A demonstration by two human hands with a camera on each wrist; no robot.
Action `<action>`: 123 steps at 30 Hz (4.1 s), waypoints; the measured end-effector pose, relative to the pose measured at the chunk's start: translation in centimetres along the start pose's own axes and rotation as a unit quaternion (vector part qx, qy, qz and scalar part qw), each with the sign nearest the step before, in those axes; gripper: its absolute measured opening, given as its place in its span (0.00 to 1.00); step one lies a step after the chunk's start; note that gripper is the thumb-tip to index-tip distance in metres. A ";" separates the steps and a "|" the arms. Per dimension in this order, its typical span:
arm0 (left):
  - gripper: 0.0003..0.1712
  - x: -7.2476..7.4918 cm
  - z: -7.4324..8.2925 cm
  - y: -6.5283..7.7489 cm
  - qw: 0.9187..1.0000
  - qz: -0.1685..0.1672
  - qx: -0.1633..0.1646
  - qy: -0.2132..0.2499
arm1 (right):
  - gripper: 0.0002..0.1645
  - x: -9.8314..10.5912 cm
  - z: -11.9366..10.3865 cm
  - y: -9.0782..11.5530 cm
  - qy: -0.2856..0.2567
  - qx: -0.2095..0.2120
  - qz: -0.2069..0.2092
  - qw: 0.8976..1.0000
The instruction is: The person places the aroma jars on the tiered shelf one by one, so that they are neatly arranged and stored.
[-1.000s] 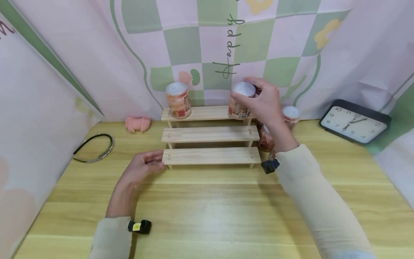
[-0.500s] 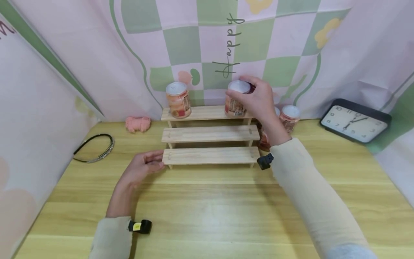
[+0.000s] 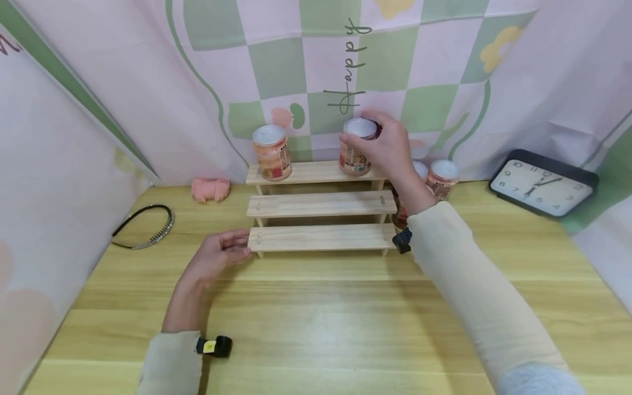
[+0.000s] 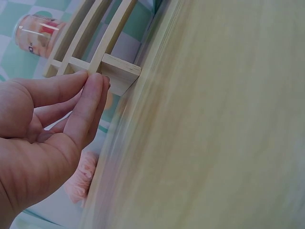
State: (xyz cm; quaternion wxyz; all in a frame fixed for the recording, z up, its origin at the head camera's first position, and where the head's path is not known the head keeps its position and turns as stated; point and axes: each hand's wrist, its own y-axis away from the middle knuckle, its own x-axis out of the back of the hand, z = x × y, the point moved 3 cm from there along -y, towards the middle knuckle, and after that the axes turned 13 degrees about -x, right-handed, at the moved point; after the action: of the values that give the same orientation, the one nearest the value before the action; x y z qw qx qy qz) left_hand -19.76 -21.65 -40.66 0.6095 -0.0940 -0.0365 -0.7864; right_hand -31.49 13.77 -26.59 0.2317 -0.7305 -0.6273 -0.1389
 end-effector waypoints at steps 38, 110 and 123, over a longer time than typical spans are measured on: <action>0.31 -0.1 0.5 0.7 0.999 0.014 0.025 0.017 | 0.44 6.7 2.9 5.5 -0.040 -0.017 0.006 0.999; 0.31 0.0 0.1 0.2 0.999 0.017 0.031 -0.001 | 0.41 10.4 13.6 11.2 0.127 -0.021 -0.078 0.989; 0.31 0.0 0.1 0.2 0.999 0.016 0.032 -0.008 | 0.40 10.3 11.3 11.4 0.112 -0.025 -0.070 0.991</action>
State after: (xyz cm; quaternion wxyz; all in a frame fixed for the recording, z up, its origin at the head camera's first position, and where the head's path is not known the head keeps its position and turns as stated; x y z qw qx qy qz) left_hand -19.55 -21.67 -40.56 0.6243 -0.0817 -0.0648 -0.7742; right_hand -19.48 27.10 -33.05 0.2717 -0.6699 -0.6435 -0.2516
